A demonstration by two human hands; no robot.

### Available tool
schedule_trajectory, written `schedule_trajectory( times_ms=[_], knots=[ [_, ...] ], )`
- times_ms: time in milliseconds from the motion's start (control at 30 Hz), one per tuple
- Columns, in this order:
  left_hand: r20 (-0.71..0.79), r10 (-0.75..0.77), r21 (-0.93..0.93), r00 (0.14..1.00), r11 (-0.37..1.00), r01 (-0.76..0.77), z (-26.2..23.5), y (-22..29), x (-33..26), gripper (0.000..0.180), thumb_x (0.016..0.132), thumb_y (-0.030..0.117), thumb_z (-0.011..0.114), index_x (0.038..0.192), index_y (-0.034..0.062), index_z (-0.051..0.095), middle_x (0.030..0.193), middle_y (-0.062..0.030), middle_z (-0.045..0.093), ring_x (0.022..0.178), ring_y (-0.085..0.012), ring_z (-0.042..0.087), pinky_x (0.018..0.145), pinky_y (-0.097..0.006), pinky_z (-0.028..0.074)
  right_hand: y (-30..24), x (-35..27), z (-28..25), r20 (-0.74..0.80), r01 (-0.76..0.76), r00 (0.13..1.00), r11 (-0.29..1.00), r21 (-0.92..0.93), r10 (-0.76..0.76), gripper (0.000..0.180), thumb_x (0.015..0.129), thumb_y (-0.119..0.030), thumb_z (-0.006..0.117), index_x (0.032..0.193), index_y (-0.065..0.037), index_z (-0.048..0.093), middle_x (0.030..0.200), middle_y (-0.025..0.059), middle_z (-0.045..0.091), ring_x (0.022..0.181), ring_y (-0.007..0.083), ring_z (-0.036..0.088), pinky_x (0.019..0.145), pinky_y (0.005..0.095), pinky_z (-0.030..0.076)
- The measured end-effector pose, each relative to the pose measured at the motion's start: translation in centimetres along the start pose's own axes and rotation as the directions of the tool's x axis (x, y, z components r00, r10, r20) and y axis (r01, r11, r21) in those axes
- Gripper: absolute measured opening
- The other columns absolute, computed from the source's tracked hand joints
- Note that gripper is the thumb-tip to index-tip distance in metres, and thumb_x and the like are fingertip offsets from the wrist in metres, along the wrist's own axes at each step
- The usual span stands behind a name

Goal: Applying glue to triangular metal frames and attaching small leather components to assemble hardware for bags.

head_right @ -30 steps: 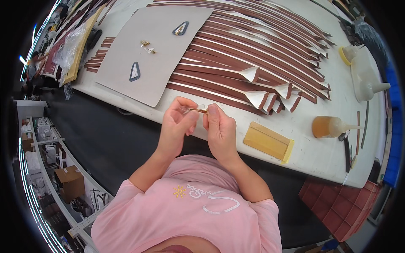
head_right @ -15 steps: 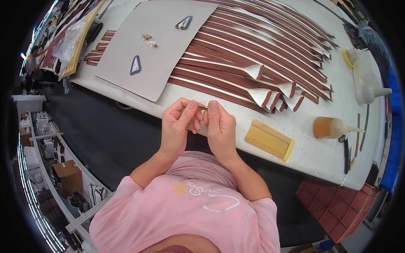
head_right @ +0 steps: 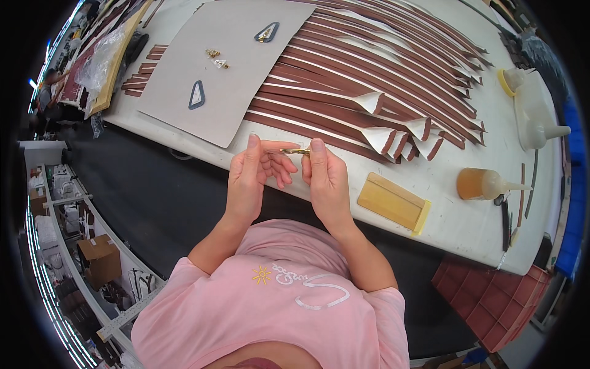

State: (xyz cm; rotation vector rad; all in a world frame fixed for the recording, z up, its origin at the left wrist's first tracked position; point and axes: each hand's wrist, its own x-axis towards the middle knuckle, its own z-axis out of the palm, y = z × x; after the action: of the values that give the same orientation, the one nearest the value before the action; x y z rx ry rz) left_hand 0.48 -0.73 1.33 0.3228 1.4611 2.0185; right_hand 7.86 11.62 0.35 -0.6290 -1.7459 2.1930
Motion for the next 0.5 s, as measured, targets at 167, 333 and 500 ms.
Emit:
schedule_trajectory(
  times_ms=[167,333,500],
  knots=[
    [-0.131,0.076,0.054,0.989,0.996,-0.069,-0.1,0.6,0.8,0.037,0.106,0.031,0.041,0.107,0.0009,0.063,0.088,-0.0030,0.062,0.062,-0.0042,0.052,0.053,-0.019,0.040,0.3,0.0,-0.2,-0.002,0.025,1.000,0.999,-0.030,-0.025,0.050,0.106,-0.038,0.035,0.064,-0.011,0.039,0.058,-0.0042,0.033,0.054,0.0061,0.028,0.051,0.0250,0.024],
    [-0.248,0.187,0.117,0.950,0.980,-0.162,-1.7,-0.2,1.2,0.015,0.100,0.017,0.056,0.090,0.0052,0.055,0.082,0.0021,0.055,0.057,0.0008,0.037,0.048,-0.017,0.029,0.2,-0.2,-0.3,0.001,0.049,0.999,0.995,-0.092,-0.049,0.049,0.107,-0.036,0.034,0.066,-0.010,0.039,0.058,-0.0041,0.033,0.056,0.0062,0.028,0.052,0.0246,0.025],
    [-0.036,0.235,-0.089,0.971,0.967,-0.237,-4.7,-0.7,1.0,0.017,0.099,0.017,0.058,0.088,0.0053,0.055,0.072,0.0047,0.053,0.056,0.0005,0.038,0.048,-0.018,0.029,0.5,-0.5,-0.5,-0.003,0.098,0.995,0.990,-0.098,-0.099,0.051,0.106,-0.035,0.038,0.068,-0.003,0.047,0.059,-0.0028,0.037,0.058,0.0065,0.031,0.051,0.0258,0.027]
  ],
)
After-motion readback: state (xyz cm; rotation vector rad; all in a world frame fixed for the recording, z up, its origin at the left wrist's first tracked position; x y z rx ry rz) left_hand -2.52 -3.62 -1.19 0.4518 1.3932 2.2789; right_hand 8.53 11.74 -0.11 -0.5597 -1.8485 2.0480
